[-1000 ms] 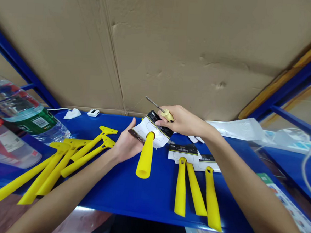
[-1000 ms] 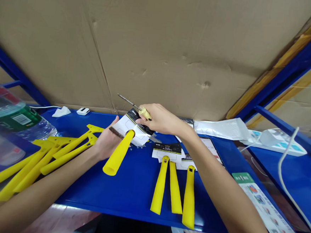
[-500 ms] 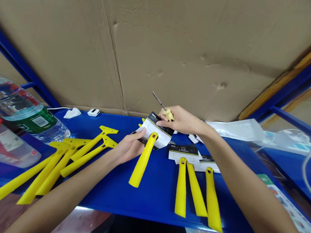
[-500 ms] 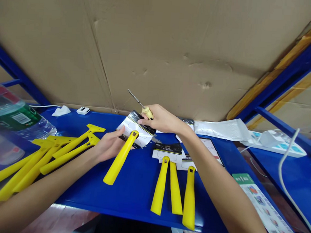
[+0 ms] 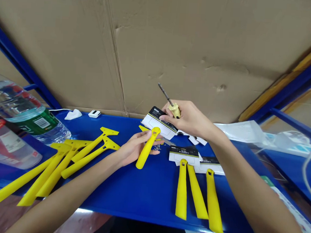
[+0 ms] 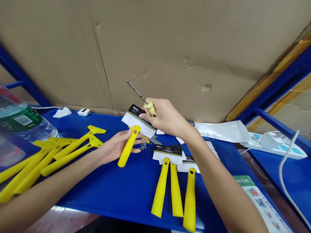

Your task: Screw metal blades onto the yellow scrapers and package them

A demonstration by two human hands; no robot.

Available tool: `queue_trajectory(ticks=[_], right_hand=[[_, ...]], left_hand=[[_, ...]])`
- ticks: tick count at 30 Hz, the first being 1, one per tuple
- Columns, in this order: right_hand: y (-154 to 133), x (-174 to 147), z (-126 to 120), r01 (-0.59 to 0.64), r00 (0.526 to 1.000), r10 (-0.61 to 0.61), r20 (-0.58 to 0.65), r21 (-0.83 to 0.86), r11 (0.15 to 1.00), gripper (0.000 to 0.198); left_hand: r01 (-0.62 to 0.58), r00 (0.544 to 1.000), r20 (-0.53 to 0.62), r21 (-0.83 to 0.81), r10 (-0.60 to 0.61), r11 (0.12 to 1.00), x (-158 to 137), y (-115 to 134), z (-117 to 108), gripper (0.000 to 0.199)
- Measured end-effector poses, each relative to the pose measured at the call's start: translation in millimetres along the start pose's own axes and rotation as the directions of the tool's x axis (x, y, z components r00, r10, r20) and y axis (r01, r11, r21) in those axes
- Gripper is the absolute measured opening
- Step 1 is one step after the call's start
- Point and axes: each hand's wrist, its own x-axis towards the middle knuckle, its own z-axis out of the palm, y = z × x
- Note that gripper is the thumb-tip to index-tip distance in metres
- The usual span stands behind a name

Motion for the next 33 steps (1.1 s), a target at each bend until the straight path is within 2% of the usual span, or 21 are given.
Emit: queue_trajectory(ticks=[4, 10, 13, 17, 22, 25, 28, 30, 33], right_hand=[[1.0, -0.1, -1.0, -0.006, 1.0, 0.005, -0.013, -0.043, 0.999, 0.03], [5.7, 3.0, 3.7, 0.004, 0.999, -0.003, 0.048, -0.018, 1.0, 0.036], [7.2, 4.0, 5.1, -0.008, 0.998, 0.008, 0.068, -0.005, 1.0, 0.036], [11.4, 4.3, 1.6, -0.045, 0.999, 0.045, 0.026, -0.011, 0.999, 0.028], [16.9, 3.7, -3.1, -0.011, 0.999, 0.007, 0.041, 0.098, 0.995, 0.024], [14.2, 2.8, -2.5, 0.032, 0.994, -0.048, 0.098, 0.168, 0.985, 0.021], [7.3, 1.4, -1.2, 0.068, 0.981, -0.109, 0.16, 0.242, 0.968, 0.015], [2.6, 0.1, -0.8, 0.072, 0.975, -0.121, 0.184, 0.254, 0.965, 0.019], [-2.4, -2.1, -1.2, 0.051, 0.97, -0.111, 0.218, 0.264, 0.963, 0.028]], left_hand=[[0.019, 1.0, 0.001, 0.129, -0.019, 0.992, -1.2, 3.4, 0.5, 0.037], [-0.095, 0.994, 0.069, 0.257, 0.08, 0.962, -4.0, 0.1, -1.9, 0.039], [-0.112, 0.992, 0.091, 0.277, 0.09, 0.954, -6.1, -1.7, -0.7, 0.041], [-0.142, 0.988, 0.097, 0.256, 0.12, 0.956, -5.9, -3.3, -1.0, 0.036], [-0.169, 0.983, 0.102, 0.201, 0.151, 0.965, -3.7, -3.2, -3.0, 0.035], [-0.135, 0.985, 0.134, 0.179, 0.111, 0.975, -3.3, -0.1, -4.4, 0.051], [-0.058, 0.974, 0.224, 0.137, 0.026, 0.989, -4.1, 3.6, -8.4, 0.066], [-0.043, 0.959, 0.284, 0.074, 0.021, 0.996, -5.3, 4.9, -12.7, 0.062], [-0.082, 0.938, 0.334, -0.028, 0.087, 0.996, -7.2, 4.5, -20.0, 0.045]])
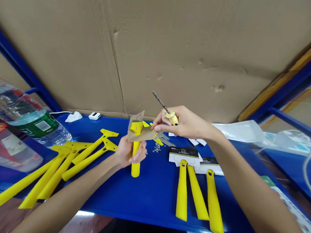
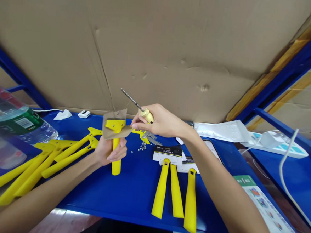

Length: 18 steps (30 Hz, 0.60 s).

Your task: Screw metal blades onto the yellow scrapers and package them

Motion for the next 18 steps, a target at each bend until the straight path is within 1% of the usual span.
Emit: queue_trajectory(ticks=[2, 4, 7, 10, 13, 15, 18], right_hand=[[-2.2, -1.1, 0.5, -0.004, 1.0, 0.004, 0.024, 0.023, 1.0, 0.031], [-3.6, -1.6, 1.3, 0.007, 1.0, -0.008, 0.028, 0.031, 0.999, 0.03], [-3.9, -0.3, 4.3, 0.047, 0.999, -0.047, -0.012, -0.002, 0.999, 0.028], [-1.8, 2.1, 8.4, 0.056, 0.995, -0.061, -0.081, -0.06, 0.997, 0.024], [1.5, 3.4, 11.2, 0.086, 0.989, -0.087, -0.117, -0.02, 0.996, 0.025], [3.3, 3.3, 11.8, 0.094, 0.991, -0.088, -0.102, 0.048, 0.994, 0.028], [4.0, 2.9, 11.0, 0.02, 0.998, -0.017, -0.053, 0.059, 0.998, 0.032]], left_hand=[[-0.01, 0.999, 0.035, -0.034, 0.011, 0.999, -1.8, -0.7, -3.2, 0.042], [0.0, 0.998, 0.069, -0.056, 0.004, 0.998, -2.5, -1.2, -4.7, 0.045], [0.032, 0.994, 0.105, -0.079, -0.023, 0.996, -2.3, -1.5, -3.6, 0.047], [0.128, 0.983, 0.143, -0.081, -0.116, 0.988, -2.5, -2.3, -0.5, 0.047], [0.236, 0.957, 0.186, -0.066, -0.221, 0.969, -3.4, -4.1, 1.5, 0.043], [0.281, 0.942, 0.207, -0.058, -0.264, 0.958, -4.0, -4.9, 1.9, 0.038], [0.317, 0.929, 0.212, -0.036, -0.303, 0.948, -3.8, -4.0, 2.6, 0.039]])
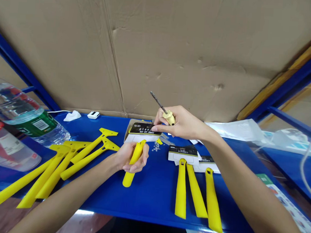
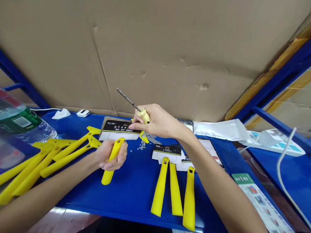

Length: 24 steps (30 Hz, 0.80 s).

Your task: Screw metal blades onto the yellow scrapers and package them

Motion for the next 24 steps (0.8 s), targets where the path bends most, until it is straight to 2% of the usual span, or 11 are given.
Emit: queue_trajectory(ticks=[4, 7, 11, 13, 15, 17, 19, 24], right_hand=[[-2.1, -0.2, -4.1, -0.036, 0.997, 0.032, -0.067, -0.045, 0.998, 0.036], [-2.4, -0.9, -9.5, -0.046, 0.986, 0.039, -0.16, -0.039, 0.998, 0.042], [-0.7, -1.2, -14.5, -0.078, 0.971, 0.06, -0.233, -0.068, 0.995, 0.038], [-0.6, -0.4, -14.1, -0.077, 0.963, 0.061, -0.263, -0.05, 0.996, 0.039], [-1.5, 0.5, -12.3, -0.083, 0.958, 0.084, -0.273, 0.014, 0.996, 0.041], [-2.7, 1.0, -10.5, -0.094, 0.96, 0.113, -0.255, 0.089, 0.992, 0.042], [-3.3, 0.7, -10.0, -0.104, 0.964, 0.127, -0.232, 0.11, 0.988, 0.044], [0.6, -1.7, -15.1, -0.148, 0.972, 0.159, -0.173, 0.076, 0.986, 0.05]], left_hand=[[-0.026, 0.989, -0.144, 0.051, 0.033, 0.998, 3.7, 5.5, 2.6, 0.052], [-0.091, 0.947, -0.296, 0.126, 0.125, 0.988, 9.4, 9.0, 4.8, 0.054], [-0.21, 0.831, -0.436, 0.325, 0.344, 0.922, 15.5, 7.2, 7.5, 0.043], [-0.261, 0.765, -0.446, 0.444, 0.464, 0.857, 16.2, 4.3, 8.9, 0.052], [-0.25, 0.73, -0.437, 0.543, 0.525, 0.801, 16.0, 1.4, 10.2, 0.064], [-0.2, 0.735, -0.443, 0.581, 0.512, 0.789, 15.8, -0.9, 11.5, 0.057], [-0.155, 0.763, -0.462, 0.547, 0.452, 0.823, 16.2, -2.2, 13.2, 0.044], [-0.153, 0.814, -0.457, 0.425, 0.357, 0.892, 16.8, -1.3, 17.2, 0.045]])
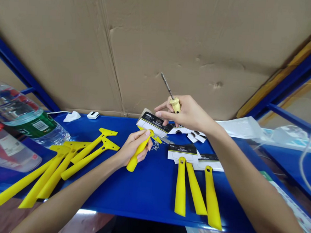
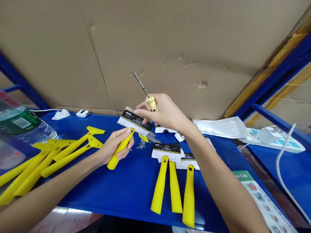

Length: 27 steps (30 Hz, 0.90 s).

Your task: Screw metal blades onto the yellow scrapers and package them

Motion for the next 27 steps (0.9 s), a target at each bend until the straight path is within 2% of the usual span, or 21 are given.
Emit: queue_trajectory(ticks=[3, 6, 10, 12, 16, 21, 23, 27], right_hand=[[4.1, 0.8, -3.6, -0.003, 1.0, 0.004, 0.019, -0.059, 0.998, 0.046], [9.2, 2.7, -6.4, -0.01, 0.998, 0.02, 0.056, -0.161, 0.987, 0.032], [19.8, 6.0, -10.9, -0.043, 0.985, 0.09, 0.148, -0.292, 0.955, 0.02], [27.0, 7.1, -13.2, -0.054, 0.958, 0.149, 0.246, -0.353, 0.934, 0.017], [45.0, 8.8, -15.5, -0.068, 0.862, 0.253, 0.44, -0.393, 0.917, 0.018], [65.8, 13.0, -12.5, -0.107, 0.687, 0.34, 0.642, -0.373, 0.922, 0.045], [70.0, 14.0, -11.8, -0.102, 0.673, 0.309, 0.672, -0.33, 0.939, 0.052], [72.9, 14.0, -15.5, -0.066, 0.699, 0.238, 0.674, -0.271, 0.96, 0.05]], left_hand=[[0.009, 0.999, 0.038, -0.018, -0.008, 1.0, -0.4, 1.6, -2.7, 0.047], [0.026, 0.996, 0.081, 0.01, -0.027, 1.0, -0.2, 0.2, -5.1, 0.053], [0.088, 0.995, 0.038, 0.039, -0.089, 0.995, -0.1, -10.1, 3.3, 0.056], [0.11, 0.994, -0.006, 0.045, -0.11, 0.993, -0.8, -18.6, 12.8, 0.057], [0.21, 0.978, -0.021, 0.173, -0.209, 0.962, -4.3, -35.0, 31.7, 0.068], [0.267, 0.963, -0.038, 0.252, -0.266, 0.93, -12.5, -43.1, 46.5, 0.076], [0.264, 0.964, -0.073, 0.258, -0.254, 0.929, -16.2, -43.8, 52.4, 0.076], [0.188, 0.976, -0.157, 0.272, -0.149, 0.944, -25.5, -47.7, 65.7, 0.061]])
